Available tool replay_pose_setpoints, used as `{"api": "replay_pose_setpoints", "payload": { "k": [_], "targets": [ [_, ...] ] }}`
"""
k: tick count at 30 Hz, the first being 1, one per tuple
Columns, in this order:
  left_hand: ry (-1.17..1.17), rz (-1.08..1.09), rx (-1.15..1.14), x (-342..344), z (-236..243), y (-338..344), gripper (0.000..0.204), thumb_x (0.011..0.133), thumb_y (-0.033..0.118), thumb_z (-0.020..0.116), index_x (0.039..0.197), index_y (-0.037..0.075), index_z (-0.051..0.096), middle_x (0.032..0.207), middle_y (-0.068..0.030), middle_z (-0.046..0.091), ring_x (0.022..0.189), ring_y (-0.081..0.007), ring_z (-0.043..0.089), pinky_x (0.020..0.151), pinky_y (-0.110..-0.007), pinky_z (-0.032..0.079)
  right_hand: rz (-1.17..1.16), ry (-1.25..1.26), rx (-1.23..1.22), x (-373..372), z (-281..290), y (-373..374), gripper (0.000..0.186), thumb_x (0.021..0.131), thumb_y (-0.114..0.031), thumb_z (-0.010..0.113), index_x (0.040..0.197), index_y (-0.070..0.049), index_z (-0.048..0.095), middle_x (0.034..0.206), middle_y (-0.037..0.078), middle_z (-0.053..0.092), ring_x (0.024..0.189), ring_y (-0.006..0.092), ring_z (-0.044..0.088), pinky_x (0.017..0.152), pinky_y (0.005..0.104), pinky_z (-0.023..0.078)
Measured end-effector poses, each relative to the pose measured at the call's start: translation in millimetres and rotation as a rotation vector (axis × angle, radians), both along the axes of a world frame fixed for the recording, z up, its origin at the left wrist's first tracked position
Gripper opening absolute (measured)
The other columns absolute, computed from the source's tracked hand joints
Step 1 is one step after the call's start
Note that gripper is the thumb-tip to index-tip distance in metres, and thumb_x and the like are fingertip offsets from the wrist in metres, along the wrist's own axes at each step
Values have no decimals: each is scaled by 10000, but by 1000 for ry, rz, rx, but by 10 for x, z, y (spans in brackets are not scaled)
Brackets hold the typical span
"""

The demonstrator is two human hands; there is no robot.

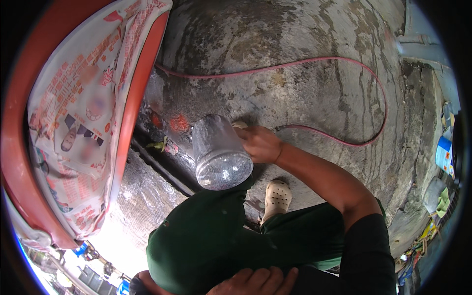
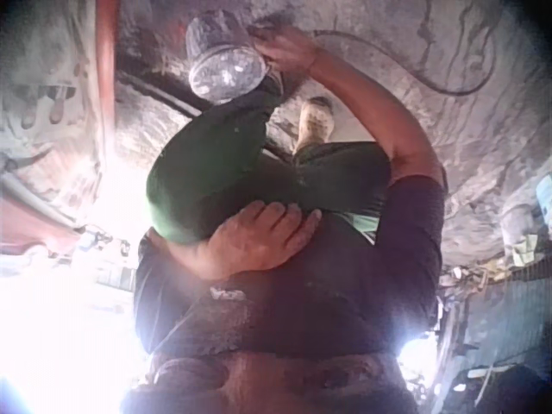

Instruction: The person uses a spray gun to apply red paint to the rear bumper of a car. The bumper is partially covered with newspaper and tape to protect adjacent areas. The person moves around the bumper, spraying different sections while squatting.

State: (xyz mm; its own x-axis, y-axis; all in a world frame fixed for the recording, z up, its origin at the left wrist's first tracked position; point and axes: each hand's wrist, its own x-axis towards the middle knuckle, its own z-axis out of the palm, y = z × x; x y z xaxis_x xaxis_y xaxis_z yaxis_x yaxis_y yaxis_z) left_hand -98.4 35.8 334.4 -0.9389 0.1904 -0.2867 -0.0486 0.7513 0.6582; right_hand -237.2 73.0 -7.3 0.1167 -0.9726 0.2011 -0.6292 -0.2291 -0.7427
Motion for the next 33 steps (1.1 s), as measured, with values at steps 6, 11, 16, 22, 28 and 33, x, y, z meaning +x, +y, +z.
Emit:
{"api": "replay_pose_setpoints", "payload": {
  "k": [6,11,16,22,28,33],
  "targets": [
    [-6,-41,10,-30,-26,-57,445,830,198,614,1258,91,669,1018,-41,644,808,-145,588,641,-265,481,-229,-123,-12,-198,-73,-93,477,742,-151,712,1199,-46,627,1157,178,667,777,332,707,689,438,583],
    [6,-64,14,-63,-55,-85,474,813,197,620,1274,95,666,1019,-45,644,791,-137,578,618,-255,465,-474,-141,-147,-302,-217,-236,365,793,-249,765,1098,-57,711,998,164,718,746,335,708,660,439,571],
    [-13,-84,37,-121,-83,-127,527,792,192,621,1306,79,655,1042,-55,642,778,-138,573,616,-258,468,-674,-681,159,-367,87,-456,568,889,-526,776,1161,-31,723,1053,161,766,926,319,749,824,404,576],
    [-75,-129,54,-185,-104,-140,534,801,192,613,1321,75,656,1065,-69,653,805,-150,594,634,-271,488,-546,-758,262,-430,223,-605,675,906,-616,704,1287,-58,689,1156,174,754,1037,359,731,945,427,549],
    [-115,-150,39,-202,-121,-155,544,813,187,613,1344,75,649,1088,-71,654,826,-160,603,658,-281,508,-484,-854,346,-303,203,-571,606,895,-593,738,1246,-100,709,1159,133,757,1067,302,726,962,398,532],
    [-145,-182,54,-231,-124,-195,545,814,181,621,1348,77,647,1096,-74,656,829,-164,606,667,-284,517,-488,-831,358,-381,115,-583,764,895,-683,673,1335,-58,666,1196,215,731,1086,359,716,987,422,527]
  ]
}}
